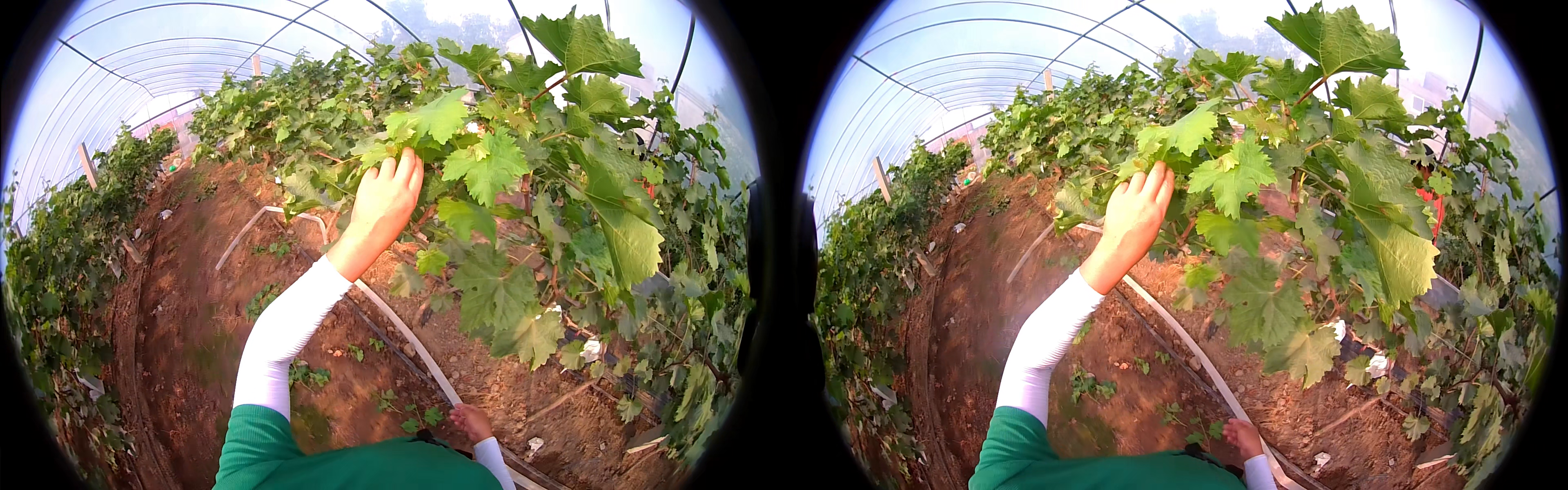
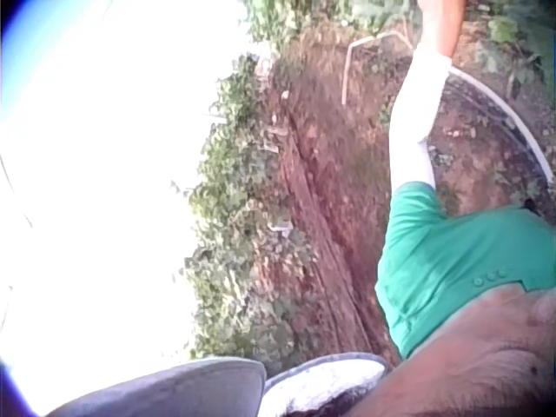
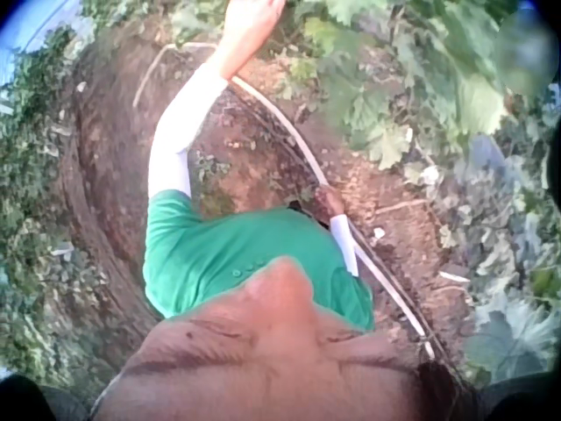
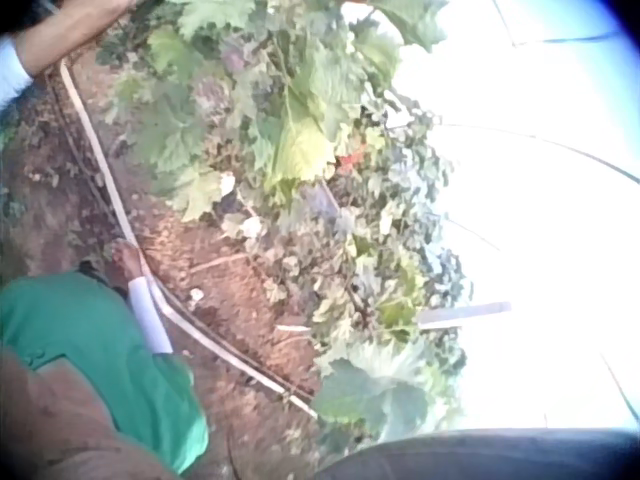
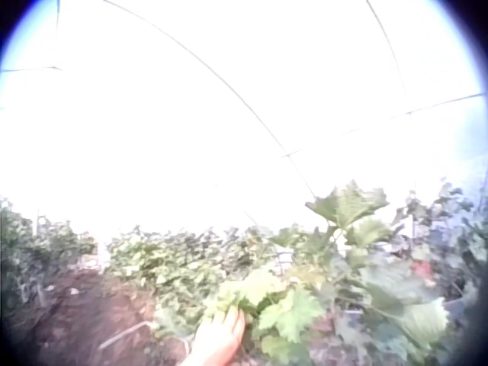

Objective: The person walks along rows of grapevines in a greenhouse and repeatedly reaches up to pluck small leaves or shoots from the vines by hand. The removed plant material is dropped to the ground as the person continues down the row.

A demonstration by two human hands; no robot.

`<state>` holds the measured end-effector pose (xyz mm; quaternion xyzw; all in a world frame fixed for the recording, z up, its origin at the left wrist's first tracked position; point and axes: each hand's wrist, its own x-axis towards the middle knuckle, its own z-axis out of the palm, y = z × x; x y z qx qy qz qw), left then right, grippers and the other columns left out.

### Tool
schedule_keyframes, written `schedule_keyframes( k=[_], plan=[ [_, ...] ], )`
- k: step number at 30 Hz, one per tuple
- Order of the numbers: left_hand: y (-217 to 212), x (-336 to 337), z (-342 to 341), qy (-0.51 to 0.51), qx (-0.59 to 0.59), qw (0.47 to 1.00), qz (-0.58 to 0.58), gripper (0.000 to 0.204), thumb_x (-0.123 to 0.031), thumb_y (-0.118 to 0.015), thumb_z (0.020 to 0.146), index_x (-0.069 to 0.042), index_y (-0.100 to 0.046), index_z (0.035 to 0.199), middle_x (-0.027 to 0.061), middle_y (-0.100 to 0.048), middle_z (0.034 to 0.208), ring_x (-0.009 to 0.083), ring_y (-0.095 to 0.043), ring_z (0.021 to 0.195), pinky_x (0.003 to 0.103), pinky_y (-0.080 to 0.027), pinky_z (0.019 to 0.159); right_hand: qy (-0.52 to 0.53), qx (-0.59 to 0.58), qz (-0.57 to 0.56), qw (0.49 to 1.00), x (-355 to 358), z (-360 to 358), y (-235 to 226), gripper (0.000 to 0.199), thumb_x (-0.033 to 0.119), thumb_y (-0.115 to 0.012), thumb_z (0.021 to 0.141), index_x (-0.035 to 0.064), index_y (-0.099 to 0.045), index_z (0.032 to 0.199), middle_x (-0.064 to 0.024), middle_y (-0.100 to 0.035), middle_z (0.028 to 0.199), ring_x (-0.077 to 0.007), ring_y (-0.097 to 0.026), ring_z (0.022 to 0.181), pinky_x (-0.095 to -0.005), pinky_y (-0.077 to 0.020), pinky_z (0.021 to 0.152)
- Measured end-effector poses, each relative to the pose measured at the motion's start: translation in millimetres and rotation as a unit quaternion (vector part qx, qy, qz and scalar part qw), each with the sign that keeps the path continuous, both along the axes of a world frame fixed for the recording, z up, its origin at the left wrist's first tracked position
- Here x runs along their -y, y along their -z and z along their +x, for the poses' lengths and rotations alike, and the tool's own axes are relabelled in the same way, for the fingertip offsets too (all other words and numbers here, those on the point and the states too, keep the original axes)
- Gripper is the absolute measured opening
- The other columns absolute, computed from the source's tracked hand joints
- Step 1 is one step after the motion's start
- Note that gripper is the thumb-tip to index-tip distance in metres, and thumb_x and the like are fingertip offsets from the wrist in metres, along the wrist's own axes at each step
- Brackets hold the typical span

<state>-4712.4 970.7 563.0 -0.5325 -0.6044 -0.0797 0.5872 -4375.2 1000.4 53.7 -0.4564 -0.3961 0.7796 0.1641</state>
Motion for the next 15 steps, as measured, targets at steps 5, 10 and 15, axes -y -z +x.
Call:
schedule_keyframes(
  k=[5,10,15],
  plan=[
    [2,13,-14,-0.038,-0.024,0.998,0.035,0.030,-0.014,-0.061,0.080,-0.003,-0.063,0.108,0.0080,-0.055,0.103,0.0208,-0.056,0.090,0.030,-0.047,0.070,-0.010,0.008,-0.003,1.000,10,-4,5,0.031,0.017,-0.052,0.099,0.0003,-0.059,0.124,-0.0107,-0.071,0.105,-0.0176,-0.069,0.088,-0.0292,-0.0558,0.074],
    [14,31,-23,-0.004,0.055,0.997,0.052,0.025,-0.007,-0.060,0.080,-0.002,-0.060,0.104,0.0087,-0.052,0.093,0.0230,-0.057,0.087,0.032,-0.049,0.070,-0.029,0.008,-0.005,1.000,12,-9,11,0.030,0.019,-0.052,0.100,0.0004,-0.060,0.123,-0.0094,-0.071,0.103,-0.0172,-0.069,0.087,-0.0288,-0.0561,0.074],
    [20,43,-36,0.063,0.120,0.988,0.076,0.019,-0.001,-0.061,0.080,-0.001,-0.057,0.098,0.0114,-0.050,0.088,0.0271,-0.057,0.079,0.036,-0.050,0.065,-0.052,0.015,-0.002,0.999,9,-16,11,0.031,0.019,-0.052,0.100,0.0005,-0.060,0.123,-0.0085,-0.071,0.102,-0.0166,-0.069,0.086,-0.0286,-0.0564,0.073]
  ],
)
